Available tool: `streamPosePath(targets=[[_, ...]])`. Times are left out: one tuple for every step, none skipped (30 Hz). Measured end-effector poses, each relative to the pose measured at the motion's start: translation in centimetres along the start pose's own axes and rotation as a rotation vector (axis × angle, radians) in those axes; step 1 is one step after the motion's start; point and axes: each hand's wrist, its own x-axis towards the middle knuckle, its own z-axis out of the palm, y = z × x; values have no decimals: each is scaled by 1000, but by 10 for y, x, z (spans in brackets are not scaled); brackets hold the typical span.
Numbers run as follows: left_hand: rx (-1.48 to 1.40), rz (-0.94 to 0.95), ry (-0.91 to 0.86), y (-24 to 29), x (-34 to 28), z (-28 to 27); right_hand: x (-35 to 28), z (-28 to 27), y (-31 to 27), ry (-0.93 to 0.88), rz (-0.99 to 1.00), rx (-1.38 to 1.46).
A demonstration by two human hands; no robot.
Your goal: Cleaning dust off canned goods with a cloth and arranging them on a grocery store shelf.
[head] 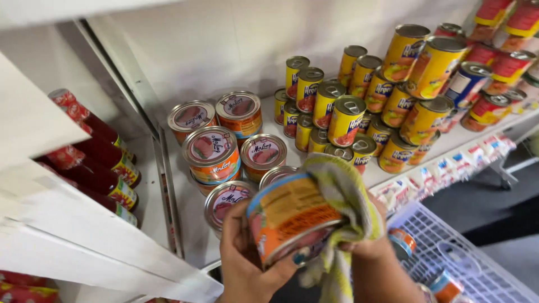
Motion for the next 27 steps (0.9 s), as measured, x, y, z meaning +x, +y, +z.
streamPosePath(targets=[[2, 18, 16, -4, 2, 4, 1, 1, -2, -20, -11, 10], [115, -20, -24, -8, 4, 8, 2, 3, -3, -19, -15, -11], [230, -60, -64, -12, 6, 11, 2, 5, -4, -16, -20, -30], [234, -44, -46, -13, 8, 10, 4, 8, -6, -34, -31, -19], [522, 5, -107, -12, 3, 8, 0, 13, -10, -21, -19, -46], [809, 48, -169, -10, -2, 5, -4, 19, -14, -9, -6, -73], [815, 24, -150, -11, -11, 4, 1, 18, -25, -24, 16, -59], [947, 13, -223, -12, -20, 3, 8, 17, -37, -277, -130, -24], [1079, 26, -298, -12, -21, 3, 22, 16, -46, -529, -302, 9], [1086, 25, -280, -19, -26, 4, 17, 15, -43, -542, -307, 22], [970, 67, -176, -26, -29, 5, 12, 15, -41, -466, -229, 30], [852, 110, -74, -31, -32, 5, 8, 14, -40, -391, -151, 37], [850, 101, -74, -42, -36, 7, 6, 13, -35, -391, -142, 37], [433, 111, 3, -52, -41, 9, 4, 12, -30, -388, -135, 57], [13, 142, 72, -63, -40, 11, 8, 11, -23, -387, -152, 71], [9, 156, 66, -65, -32, 11, 16, 9, -14, -389, -166, 64], [30, 146, 93, -65, -28, 10, 20, 9, -6, -381, -170, 92], [51, 136, 119, -65, -24, 8, 23, 9, 3, -372, -173, 120], [52, 117, 122, -49, -23, 5, 18, 11, 6, -366, -155, 122], [365, 90, 5, -33, -20, 1, 13, 13, 9, -355, -140, 155], [676, 77, -119, -16, -14, -4, 12, 17, 13, -346, -140, 186], [678, 73, -122, -13, -18, -3, 12, 23, -7, -342, -137, 188], [823, 84, -157, -9, -20, -1, 15, 28, -27, -441, -159, 47], [967, 95, -192, -6, -21, 1, 18, 33, -47, -537, -181, -96], [961, 93, -193, -6, -22, 1, 13, 33, -38, -539, -177, -101], [929, 155, -127, -6, -23, 0, 8, 34, -28, -450, -174, -26], [893, 221, -58, -7, -23, 1, 5, 34, -18, -365, -176, 46]])
